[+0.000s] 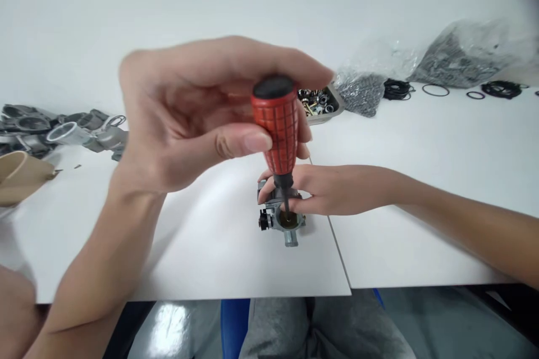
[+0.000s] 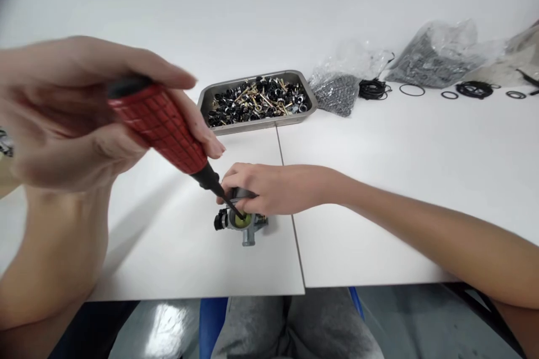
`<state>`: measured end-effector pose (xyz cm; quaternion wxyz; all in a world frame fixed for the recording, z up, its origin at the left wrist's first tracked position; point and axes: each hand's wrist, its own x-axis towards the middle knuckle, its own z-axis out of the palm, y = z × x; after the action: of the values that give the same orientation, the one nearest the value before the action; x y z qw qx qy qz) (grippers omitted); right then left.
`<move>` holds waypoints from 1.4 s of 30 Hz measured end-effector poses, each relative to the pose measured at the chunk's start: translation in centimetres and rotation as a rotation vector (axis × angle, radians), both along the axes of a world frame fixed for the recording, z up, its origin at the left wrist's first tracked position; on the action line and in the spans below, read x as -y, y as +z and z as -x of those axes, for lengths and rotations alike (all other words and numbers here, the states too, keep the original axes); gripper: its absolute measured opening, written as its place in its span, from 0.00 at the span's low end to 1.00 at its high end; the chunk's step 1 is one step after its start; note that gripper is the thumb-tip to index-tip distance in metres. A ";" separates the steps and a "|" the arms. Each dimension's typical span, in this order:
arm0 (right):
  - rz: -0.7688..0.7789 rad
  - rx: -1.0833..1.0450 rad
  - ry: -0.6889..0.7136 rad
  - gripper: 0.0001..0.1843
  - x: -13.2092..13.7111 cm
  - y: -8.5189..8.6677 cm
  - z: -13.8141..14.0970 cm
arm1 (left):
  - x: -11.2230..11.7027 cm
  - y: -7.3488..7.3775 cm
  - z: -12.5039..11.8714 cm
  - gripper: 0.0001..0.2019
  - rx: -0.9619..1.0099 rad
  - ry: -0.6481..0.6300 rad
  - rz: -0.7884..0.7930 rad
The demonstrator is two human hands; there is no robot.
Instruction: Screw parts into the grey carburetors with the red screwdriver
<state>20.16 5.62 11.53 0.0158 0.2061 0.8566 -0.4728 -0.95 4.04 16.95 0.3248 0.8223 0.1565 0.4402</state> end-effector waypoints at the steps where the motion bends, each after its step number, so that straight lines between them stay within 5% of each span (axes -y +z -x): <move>1: 0.010 -0.006 0.002 0.18 0.0 0.1 0.0 | 0.1 0.3 -0.4 0.15 0.020 -0.011 -0.004; 10: -0.032 0.018 0.010 0.14 0.5 1.0 0.1 | 0.4 -0.7 -1.8 0.18 0.125 0.040 -0.030; 15: -0.045 0.018 0.014 0.13 0.6 0.9 0.1 | -0.2 -1.4 -1.2 0.28 -0.034 0.039 0.064; 23: -0.038 0.000 0.003 0.14 0.5 0.4 0.2 | 0.6 0.1 -1.0 0.12 0.072 -0.082 0.246; 27: -0.057 -0.027 -0.010 0.17 0.7 0.4 0.1 | 0.7 0.5 -0.5 0.14 0.147 0.071 0.290; 30: -0.087 -0.041 -0.061 0.16 1.6 0.8 -1.0 | -0.1 -0.1 1.8 0.15 0.475 0.283 0.280; 34: -0.206 -0.055 -0.263 0.18 4.5 0.3 -2.4 | -2.0 -4.0 5.6 0.17 0.781 0.515 0.386; 39: -0.596 -0.088 -0.376 0.21 8.6 -2.0 -0.5 | -2.9 -11.9 6.4 0.25 0.657 0.679 0.684; 42: -0.783 -0.071 -0.415 0.15 9.3 -2.9 1.3 | -2.8 -14.6 5.7 0.24 0.591 0.705 0.722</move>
<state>18.89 -3.73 8.59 -0.1883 0.3480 0.9115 -0.1127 -6.62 6.85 2.35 0.4483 0.4002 0.4633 0.6513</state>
